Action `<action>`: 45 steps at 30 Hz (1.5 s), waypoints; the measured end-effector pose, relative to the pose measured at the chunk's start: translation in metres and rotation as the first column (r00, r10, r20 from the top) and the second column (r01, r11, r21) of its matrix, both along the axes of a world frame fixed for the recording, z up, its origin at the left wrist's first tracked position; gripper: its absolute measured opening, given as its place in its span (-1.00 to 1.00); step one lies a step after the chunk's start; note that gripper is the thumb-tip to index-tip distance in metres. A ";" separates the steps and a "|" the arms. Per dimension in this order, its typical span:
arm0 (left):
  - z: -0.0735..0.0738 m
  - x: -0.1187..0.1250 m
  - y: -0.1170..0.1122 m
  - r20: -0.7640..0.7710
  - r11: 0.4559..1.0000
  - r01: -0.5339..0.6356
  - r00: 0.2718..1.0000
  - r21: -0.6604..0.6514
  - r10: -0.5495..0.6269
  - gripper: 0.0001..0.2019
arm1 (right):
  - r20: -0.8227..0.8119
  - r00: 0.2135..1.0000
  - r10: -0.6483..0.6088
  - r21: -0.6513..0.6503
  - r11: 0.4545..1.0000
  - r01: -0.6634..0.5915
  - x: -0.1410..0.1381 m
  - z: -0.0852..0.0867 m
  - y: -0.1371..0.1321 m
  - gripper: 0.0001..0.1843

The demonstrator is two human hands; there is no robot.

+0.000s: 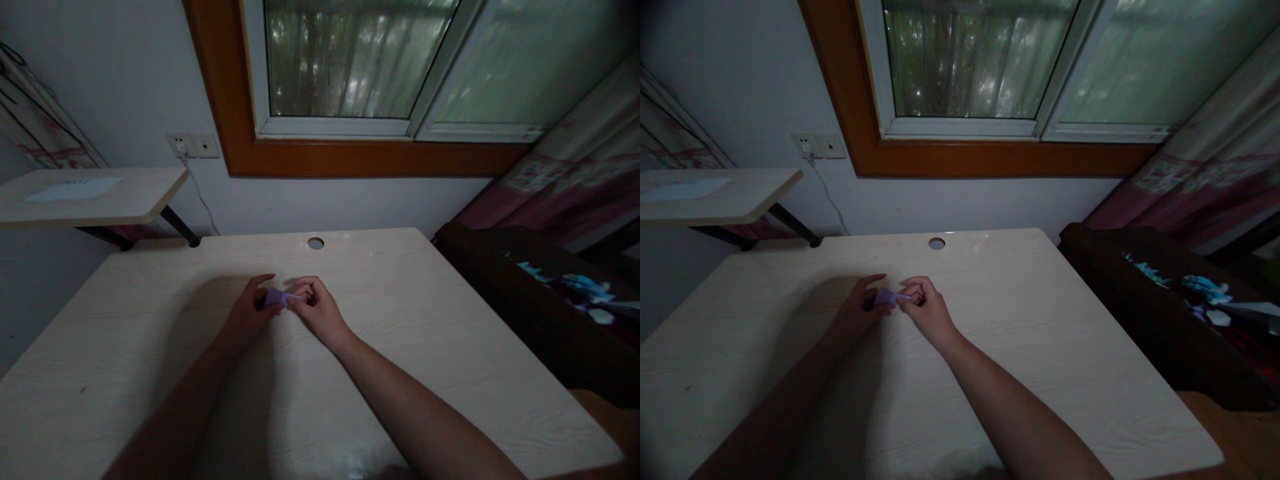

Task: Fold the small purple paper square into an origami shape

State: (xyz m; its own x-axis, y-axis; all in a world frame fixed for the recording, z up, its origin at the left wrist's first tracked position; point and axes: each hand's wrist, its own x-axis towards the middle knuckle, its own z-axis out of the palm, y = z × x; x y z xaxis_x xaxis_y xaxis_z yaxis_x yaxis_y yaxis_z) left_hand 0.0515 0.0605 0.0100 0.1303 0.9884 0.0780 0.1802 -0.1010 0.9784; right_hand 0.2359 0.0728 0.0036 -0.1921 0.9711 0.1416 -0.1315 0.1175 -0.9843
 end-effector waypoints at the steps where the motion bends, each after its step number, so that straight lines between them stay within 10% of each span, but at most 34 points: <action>1: 0.000 0.000 0.000 -0.009 1.000 -0.003 1.000 0.002 0.003 -0.36 | 0.009 1.000 -0.006 0.003 1.000 0.006 0.000 0.000 0.000 -0.66; 17: -0.004 -0.002 0.007 0.090 0.990 -0.136 0.987 0.043 0.131 -0.46 | -0.078 0.988 -0.136 0.009 0.991 0.137 0.002 -0.009 0.006 -0.64; 32: 0.002 0.000 0.001 -0.114 0.993 -0.103 0.988 0.050 0.108 -0.56 | 0.233 0.971 -0.058 0.068 0.997 0.043 0.003 -0.001 0.003 -0.57; 45: 0.000 -0.002 0.006 0.050 0.984 -0.179 0.983 0.000 0.178 -0.51 | -0.056 0.991 -0.122 -0.051 0.992 0.119 0.002 -0.012 0.009 -0.53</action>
